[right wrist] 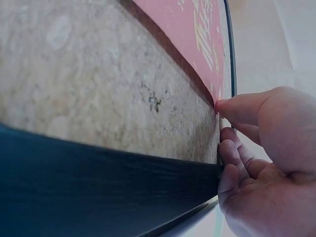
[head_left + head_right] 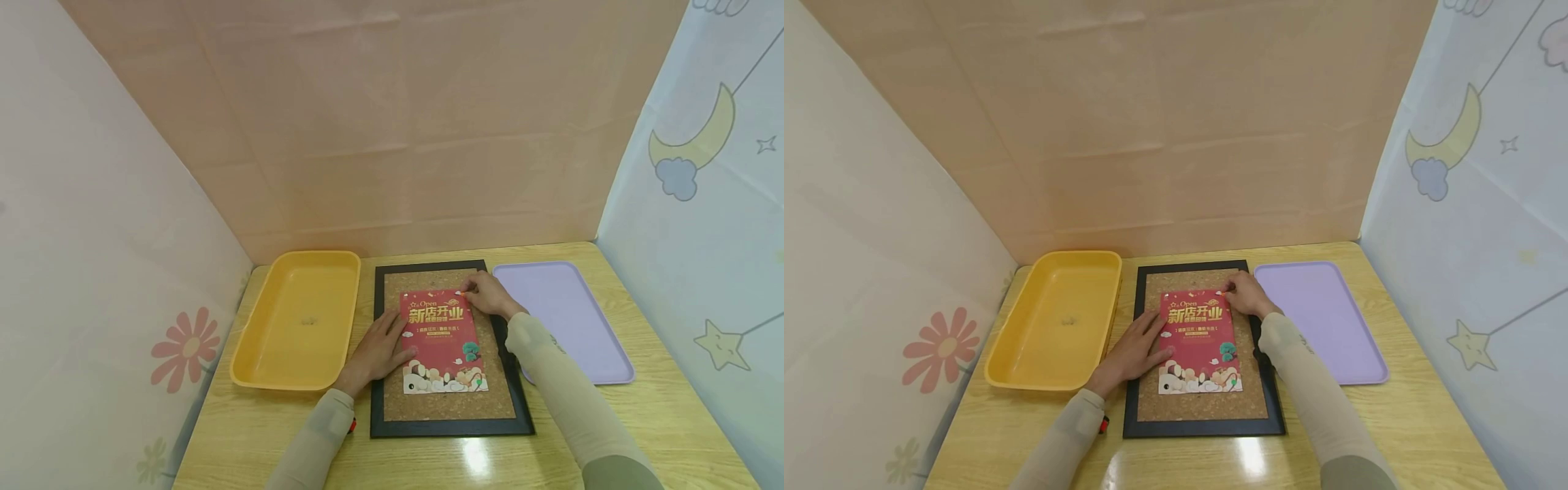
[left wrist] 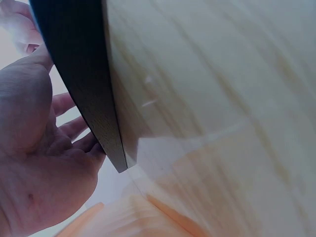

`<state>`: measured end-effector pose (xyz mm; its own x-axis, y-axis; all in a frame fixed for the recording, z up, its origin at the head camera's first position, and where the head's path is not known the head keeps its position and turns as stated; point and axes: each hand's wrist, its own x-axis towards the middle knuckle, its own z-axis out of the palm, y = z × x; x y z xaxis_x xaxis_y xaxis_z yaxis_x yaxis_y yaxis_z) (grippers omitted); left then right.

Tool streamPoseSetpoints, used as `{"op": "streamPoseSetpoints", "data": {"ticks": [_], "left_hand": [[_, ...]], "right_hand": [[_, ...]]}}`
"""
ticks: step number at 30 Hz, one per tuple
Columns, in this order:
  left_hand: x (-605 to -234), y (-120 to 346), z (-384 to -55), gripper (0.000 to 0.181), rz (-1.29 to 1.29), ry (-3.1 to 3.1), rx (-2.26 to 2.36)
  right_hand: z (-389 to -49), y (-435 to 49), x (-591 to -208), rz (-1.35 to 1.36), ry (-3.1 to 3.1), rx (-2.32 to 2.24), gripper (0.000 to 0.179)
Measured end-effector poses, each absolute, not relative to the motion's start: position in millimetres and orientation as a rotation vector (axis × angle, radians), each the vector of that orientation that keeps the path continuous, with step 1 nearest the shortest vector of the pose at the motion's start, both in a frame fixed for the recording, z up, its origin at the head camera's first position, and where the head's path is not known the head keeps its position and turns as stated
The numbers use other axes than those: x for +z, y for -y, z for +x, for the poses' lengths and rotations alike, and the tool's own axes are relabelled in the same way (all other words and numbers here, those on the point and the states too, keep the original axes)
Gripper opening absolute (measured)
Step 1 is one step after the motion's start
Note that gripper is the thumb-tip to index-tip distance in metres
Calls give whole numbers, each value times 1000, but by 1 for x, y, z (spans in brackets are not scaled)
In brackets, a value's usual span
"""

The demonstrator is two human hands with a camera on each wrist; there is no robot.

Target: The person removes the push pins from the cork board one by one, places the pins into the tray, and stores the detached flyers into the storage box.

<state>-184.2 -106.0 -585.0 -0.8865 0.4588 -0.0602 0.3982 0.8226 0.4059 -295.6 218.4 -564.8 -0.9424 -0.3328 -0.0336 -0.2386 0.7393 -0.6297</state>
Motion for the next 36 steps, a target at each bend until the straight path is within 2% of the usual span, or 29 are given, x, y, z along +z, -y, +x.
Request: {"op": "streamPoseSetpoints", "data": {"ticks": [13, 22, 36], "left_hand": [[-582, 106, -182, 86, 690, -2859, 580], [-594, 108, -186, 88, 682, -2842, 633], [-580, 105, -182, 87, 696, -2870, 567]], "right_hand": [[-297, -219, -567, -479, -2800, -986, 10], [-296, -218, -567, -470, -2801, -982, 10], [-296, -218, -565, -451, -2779, -989, 10]]}}
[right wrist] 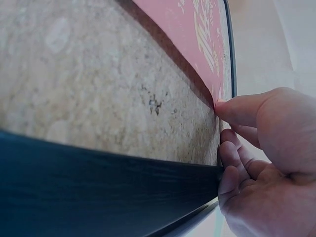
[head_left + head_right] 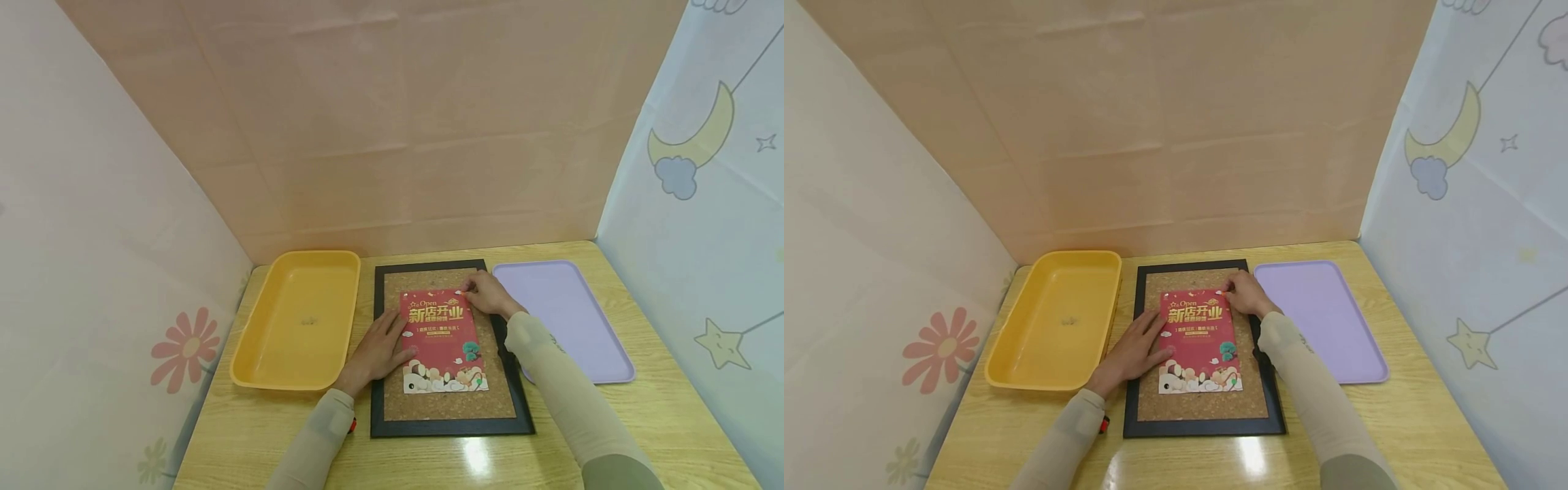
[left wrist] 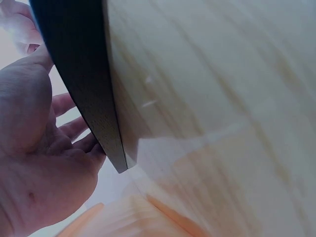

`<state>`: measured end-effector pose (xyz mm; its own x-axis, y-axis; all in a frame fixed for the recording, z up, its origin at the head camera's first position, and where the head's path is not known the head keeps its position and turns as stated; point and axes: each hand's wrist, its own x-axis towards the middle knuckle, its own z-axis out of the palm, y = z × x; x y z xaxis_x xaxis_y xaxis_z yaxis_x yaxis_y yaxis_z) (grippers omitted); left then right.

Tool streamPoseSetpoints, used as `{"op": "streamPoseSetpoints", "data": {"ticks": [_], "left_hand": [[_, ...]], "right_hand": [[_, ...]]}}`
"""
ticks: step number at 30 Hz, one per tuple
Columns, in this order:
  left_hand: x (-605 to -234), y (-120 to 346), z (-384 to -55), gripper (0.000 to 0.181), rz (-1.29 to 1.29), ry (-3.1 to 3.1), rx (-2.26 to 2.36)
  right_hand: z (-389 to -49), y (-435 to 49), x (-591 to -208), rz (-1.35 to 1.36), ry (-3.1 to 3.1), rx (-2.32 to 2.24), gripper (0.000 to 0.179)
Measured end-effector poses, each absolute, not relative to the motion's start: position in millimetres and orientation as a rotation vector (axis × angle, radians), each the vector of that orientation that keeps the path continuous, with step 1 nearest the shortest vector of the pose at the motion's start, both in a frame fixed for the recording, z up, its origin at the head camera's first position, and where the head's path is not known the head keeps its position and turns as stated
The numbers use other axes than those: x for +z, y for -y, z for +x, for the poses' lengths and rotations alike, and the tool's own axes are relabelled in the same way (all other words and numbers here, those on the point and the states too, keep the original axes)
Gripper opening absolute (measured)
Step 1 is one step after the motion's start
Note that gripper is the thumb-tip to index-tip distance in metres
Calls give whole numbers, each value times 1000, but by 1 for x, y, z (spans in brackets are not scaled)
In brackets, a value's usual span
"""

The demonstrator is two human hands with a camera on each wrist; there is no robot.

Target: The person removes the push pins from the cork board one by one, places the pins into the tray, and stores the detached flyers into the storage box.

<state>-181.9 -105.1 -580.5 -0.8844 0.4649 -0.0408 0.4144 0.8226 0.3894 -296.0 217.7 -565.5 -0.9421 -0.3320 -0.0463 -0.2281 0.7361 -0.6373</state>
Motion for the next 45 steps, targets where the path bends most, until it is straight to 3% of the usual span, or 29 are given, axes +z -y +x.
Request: {"op": "streamPoseSetpoints", "data": {"ticks": [45], "left_hand": [[-580, 106, -180, 87, 699, -2859, 596]], "right_hand": [[-292, -217, -562, -538, -2804, -1020, 18]]}}
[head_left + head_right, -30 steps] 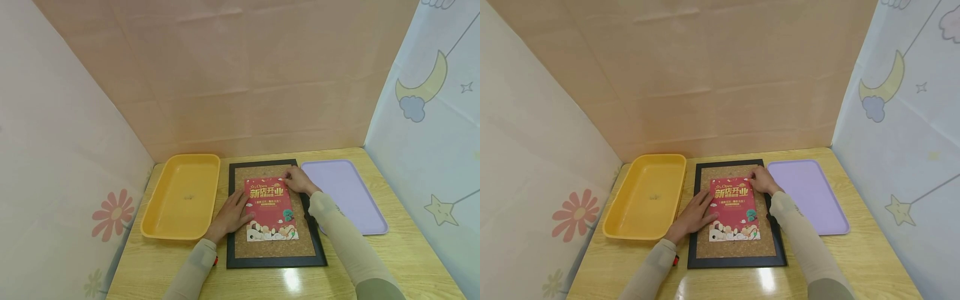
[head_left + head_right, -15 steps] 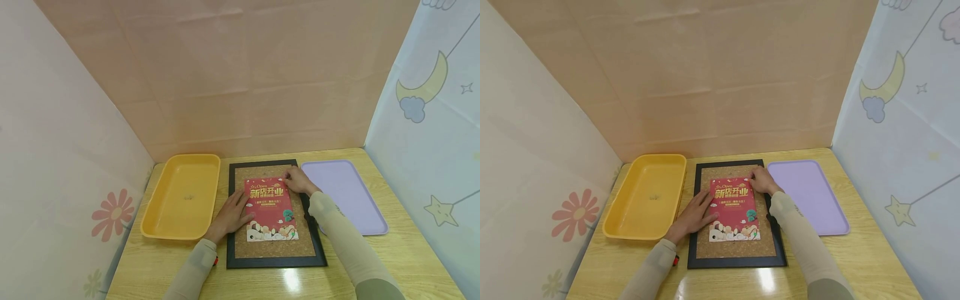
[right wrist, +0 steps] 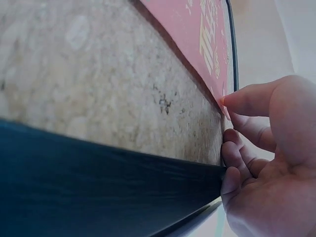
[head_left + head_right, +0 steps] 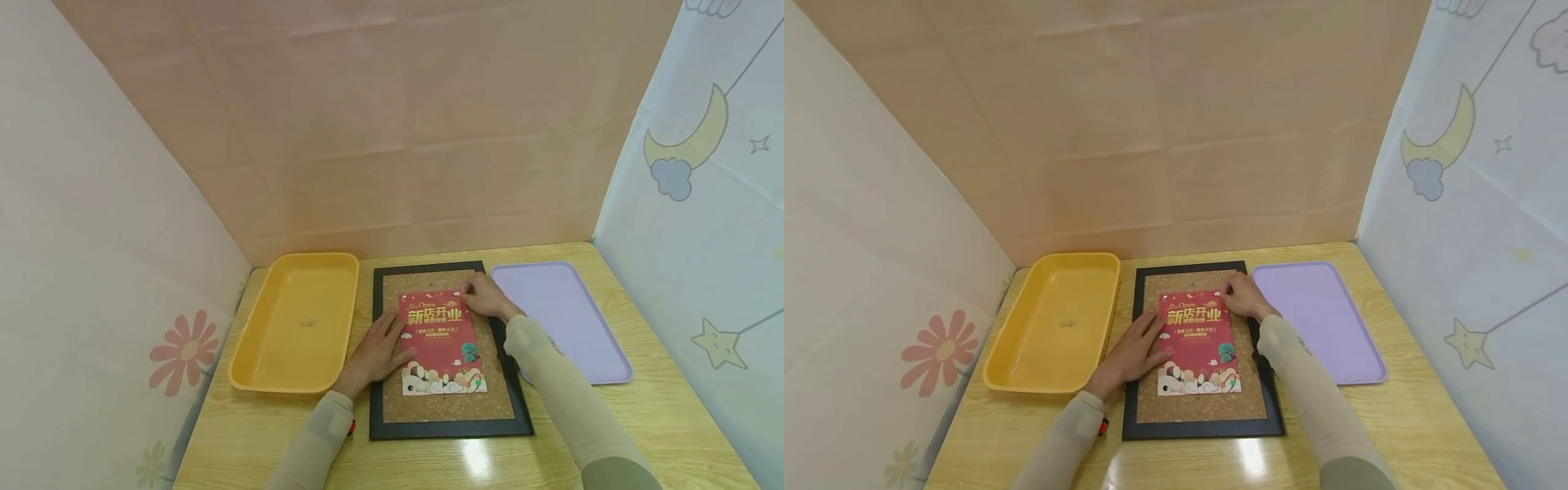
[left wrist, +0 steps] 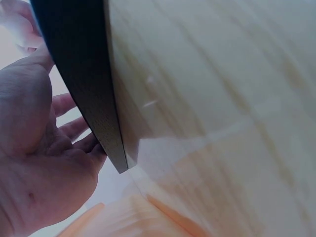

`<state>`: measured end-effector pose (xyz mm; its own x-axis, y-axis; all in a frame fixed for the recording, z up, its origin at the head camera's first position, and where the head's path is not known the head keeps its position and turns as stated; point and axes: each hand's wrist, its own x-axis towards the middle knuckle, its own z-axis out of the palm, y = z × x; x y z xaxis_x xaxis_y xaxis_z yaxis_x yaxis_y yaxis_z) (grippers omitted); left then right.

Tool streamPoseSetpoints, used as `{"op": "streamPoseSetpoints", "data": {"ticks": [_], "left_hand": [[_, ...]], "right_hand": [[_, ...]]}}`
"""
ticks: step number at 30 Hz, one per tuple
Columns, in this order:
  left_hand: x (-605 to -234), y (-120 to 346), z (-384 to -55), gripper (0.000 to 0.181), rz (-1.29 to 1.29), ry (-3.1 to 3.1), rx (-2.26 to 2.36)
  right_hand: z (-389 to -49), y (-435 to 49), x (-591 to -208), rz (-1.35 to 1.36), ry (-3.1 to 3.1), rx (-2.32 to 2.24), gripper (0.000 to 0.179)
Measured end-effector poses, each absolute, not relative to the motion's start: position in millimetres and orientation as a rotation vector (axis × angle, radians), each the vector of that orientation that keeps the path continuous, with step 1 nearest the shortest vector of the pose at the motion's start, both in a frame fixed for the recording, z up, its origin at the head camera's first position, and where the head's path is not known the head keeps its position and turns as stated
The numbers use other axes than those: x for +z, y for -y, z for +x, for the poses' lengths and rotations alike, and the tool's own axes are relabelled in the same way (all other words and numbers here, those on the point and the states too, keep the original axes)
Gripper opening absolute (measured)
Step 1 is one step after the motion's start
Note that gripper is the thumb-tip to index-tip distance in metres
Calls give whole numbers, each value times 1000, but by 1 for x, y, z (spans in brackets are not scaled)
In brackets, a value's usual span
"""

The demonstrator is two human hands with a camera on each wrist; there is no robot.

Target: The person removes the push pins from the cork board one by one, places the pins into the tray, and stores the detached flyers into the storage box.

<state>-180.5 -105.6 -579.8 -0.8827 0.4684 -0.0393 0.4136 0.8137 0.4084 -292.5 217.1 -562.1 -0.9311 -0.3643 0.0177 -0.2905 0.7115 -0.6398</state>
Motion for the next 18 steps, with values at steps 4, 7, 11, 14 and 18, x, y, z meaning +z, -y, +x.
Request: {"op": "streamPoseSetpoints", "data": {"ticks": [4, 7, 11, 14, 18], "left_hand": [[-580, 106, -181, 88, 699, -2859, 597], [-580, 106, -181, 88, 699, -2855, 602], [-581, 107, -181, 88, 705, -2852, 596], [-582, 107, -181, 87, 712, -2855, 584], [-581, 107, -181, 87, 716, -2857, 595]], "right_hand": [[-293, -217, -562, -528, -2800, -1035, 19], [-292, -217, -563, -515, -2807, -1042, 18], [-293, -224, -572, -566, -2803, -1096, 19], [-289, -228, -570, -565, -2786, -1101, 17], [-282, -229, -555, -475, -2744, -1070, 15]]}}
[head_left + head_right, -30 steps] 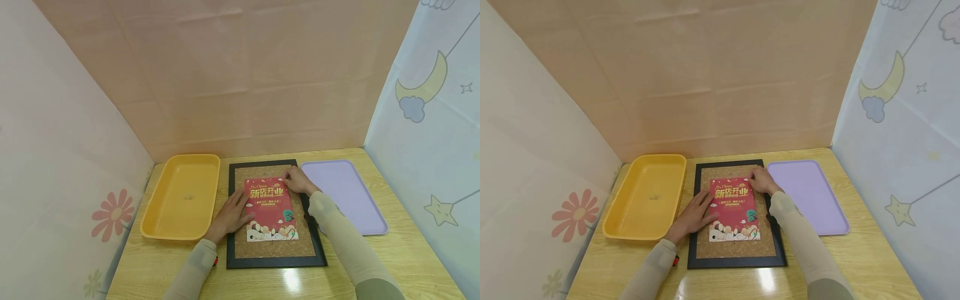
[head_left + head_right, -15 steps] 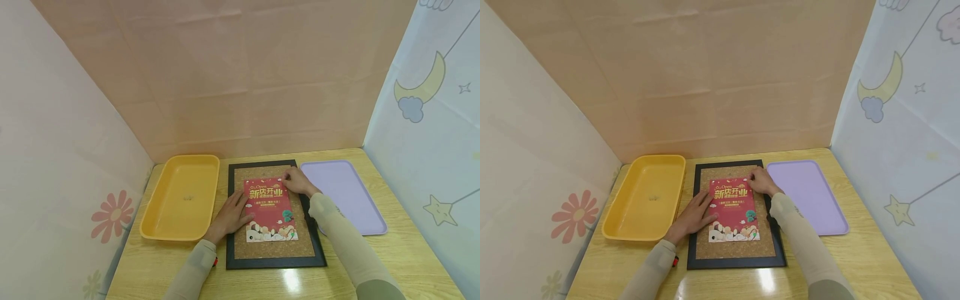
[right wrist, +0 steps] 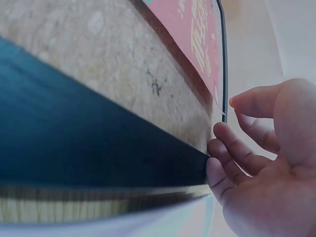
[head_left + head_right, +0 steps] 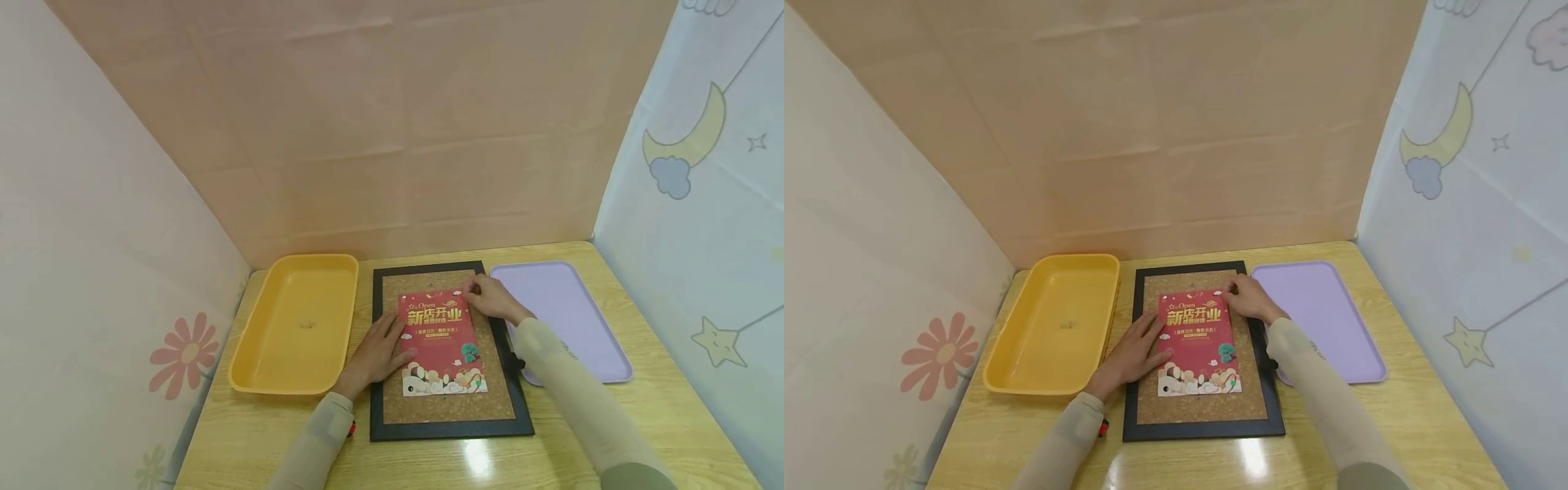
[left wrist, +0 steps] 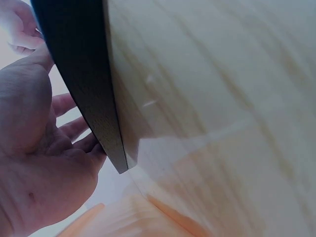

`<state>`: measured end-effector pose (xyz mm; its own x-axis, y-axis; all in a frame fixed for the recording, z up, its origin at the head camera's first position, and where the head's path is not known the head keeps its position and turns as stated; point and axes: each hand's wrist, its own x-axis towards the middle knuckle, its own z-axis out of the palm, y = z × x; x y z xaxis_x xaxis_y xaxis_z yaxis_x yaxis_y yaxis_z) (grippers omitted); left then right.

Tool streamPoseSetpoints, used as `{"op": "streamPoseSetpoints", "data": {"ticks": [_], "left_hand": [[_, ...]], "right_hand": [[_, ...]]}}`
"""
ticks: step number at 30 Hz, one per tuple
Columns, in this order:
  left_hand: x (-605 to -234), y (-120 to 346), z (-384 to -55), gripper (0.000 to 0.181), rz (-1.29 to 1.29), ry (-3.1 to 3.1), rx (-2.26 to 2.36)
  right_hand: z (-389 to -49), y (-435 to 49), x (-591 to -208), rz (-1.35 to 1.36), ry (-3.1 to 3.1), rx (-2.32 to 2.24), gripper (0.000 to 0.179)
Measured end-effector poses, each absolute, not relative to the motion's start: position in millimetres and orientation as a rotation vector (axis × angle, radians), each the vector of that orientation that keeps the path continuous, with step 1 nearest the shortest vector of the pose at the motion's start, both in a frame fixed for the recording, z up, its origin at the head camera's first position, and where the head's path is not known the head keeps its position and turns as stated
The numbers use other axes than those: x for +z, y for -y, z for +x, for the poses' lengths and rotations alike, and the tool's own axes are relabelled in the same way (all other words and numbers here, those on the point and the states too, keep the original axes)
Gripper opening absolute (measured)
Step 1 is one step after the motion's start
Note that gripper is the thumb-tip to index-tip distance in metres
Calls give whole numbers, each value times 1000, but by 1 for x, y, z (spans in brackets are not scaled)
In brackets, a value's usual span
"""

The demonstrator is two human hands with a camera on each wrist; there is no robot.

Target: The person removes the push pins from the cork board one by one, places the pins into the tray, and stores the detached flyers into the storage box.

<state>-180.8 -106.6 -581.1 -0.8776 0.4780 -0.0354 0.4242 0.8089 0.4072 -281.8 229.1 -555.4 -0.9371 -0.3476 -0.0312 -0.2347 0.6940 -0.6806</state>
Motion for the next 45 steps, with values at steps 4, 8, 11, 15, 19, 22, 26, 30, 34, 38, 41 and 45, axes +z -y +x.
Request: {"op": "streamPoseSetpoints", "data": {"ticks": [4, 8, 11, 15, 19, 22, 26, 30, 34, 38, 41, 45], "left_hand": [[-581, 106, -181, 86, 713, -2854, 604], [-581, 106, -181, 86, 707, -2852, 599], [-581, 106, -180, 87, 703, -2851, 594], [-579, 106, -180, 87, 695, -2847, 593], [-578, 106, -180, 87, 696, -2847, 596], [-578, 106, -180, 87, 703, -2849, 593], [-578, 106, -180, 86, 708, -2850, 590], [-577, 106, -179, 87, 704, -2851, 592], [-576, 106, -179, 87, 702, -2849, 597], [-576, 106, -179, 86, 704, -2845, 608], [-576, 106, -178, 86, 703, -2843, 614], [-576, 106, -178, 85, 703, -2845, 615]], "right_hand": [[-279, -236, -552, -469, -2736, -1057, 18], [-275, -242, -549, -475, -2753, -1048, 16], [-271, -246, -547, -478, -2761, -1051, 13], [-267, -250, -542, -489, -2781, -1058, 12], [-262, -254, -535, -502, -2817, -1077, 11], [-257, -259, -530, -519, -2838, -1084, 8], [-251, -269, -529, -496, -2844, -1091, 7], [-247, -279, -529, -472, -2844, -1099, 6], [-243, -290, -528, -459, -2867, -1081, 6], [-240, -302, -526, -438, -2892, -1063, 6], [-239, -312, -524, -419, -2906, -1051, 6], [-237, -325, -521, -393, -2917, -1022, 6]]}}
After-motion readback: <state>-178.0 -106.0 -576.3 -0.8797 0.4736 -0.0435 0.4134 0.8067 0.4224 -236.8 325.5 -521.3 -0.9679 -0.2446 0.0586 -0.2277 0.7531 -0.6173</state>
